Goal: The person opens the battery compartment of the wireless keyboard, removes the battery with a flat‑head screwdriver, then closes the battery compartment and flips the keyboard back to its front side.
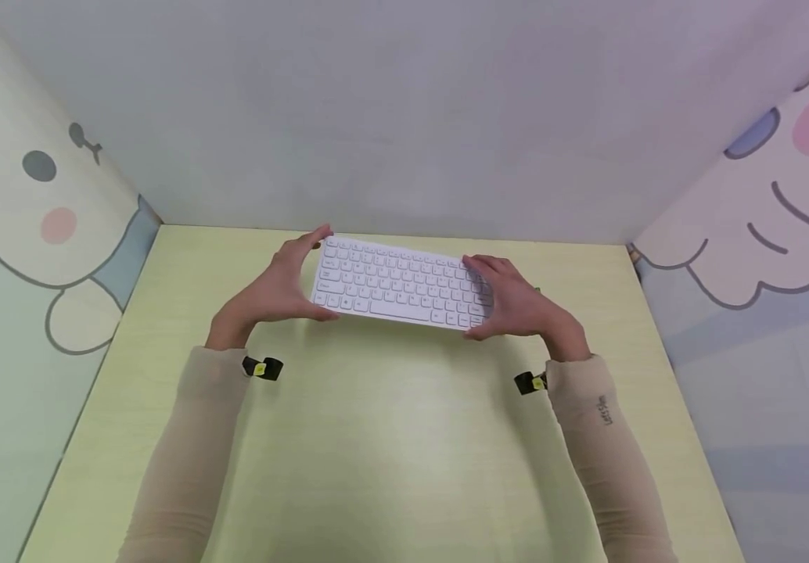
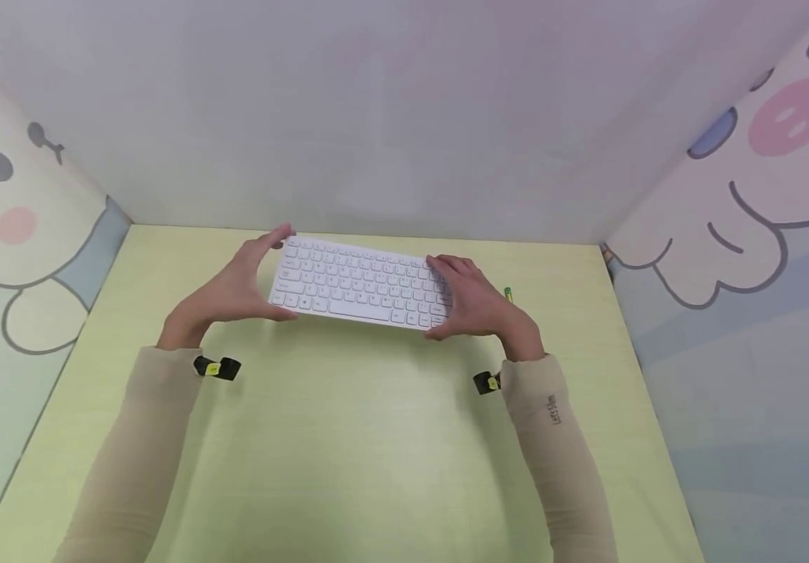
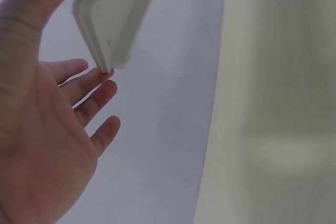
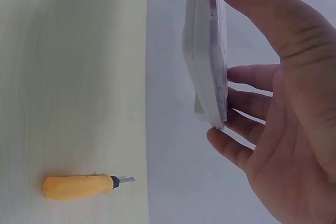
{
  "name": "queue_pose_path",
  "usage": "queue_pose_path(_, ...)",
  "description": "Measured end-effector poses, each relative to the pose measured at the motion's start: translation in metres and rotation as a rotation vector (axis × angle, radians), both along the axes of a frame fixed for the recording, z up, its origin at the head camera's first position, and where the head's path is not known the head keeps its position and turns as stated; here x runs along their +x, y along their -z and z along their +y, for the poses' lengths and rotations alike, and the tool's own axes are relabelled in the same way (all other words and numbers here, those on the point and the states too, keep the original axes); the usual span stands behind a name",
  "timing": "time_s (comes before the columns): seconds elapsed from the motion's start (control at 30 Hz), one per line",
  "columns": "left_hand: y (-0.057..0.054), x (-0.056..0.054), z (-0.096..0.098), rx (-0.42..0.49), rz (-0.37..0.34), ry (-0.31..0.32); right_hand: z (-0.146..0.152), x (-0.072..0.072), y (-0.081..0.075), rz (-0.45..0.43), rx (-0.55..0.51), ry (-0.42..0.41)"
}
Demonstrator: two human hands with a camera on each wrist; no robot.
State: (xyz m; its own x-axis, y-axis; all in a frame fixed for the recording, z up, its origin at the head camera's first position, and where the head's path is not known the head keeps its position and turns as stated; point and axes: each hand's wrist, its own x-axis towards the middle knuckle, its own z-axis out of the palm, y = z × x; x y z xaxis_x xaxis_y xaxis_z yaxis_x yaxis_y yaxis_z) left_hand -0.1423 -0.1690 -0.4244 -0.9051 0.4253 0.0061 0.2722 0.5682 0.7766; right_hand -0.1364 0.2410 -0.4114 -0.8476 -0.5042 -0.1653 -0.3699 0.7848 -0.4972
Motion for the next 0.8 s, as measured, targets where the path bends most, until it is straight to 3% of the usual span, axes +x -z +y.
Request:
queue_pose_path(0.2,0.018,-0.002,0.004,-0.151,-0.007,-0.015,-0.002,-0.004,0.007,-0.015,0.026,0.016)
queue_pose_path(0.5,0.047,-0.003,0.012,-0.27,-0.015,-0.004,-0.001,-0.012,0.034,-0.076,0.05,0.029)
queue_pose_path(0.8,0.075,-0.004,0.012,-0.412,0.004,0.032,-0.006,-0.017,0.061,-0.062,0.149,-0.003)
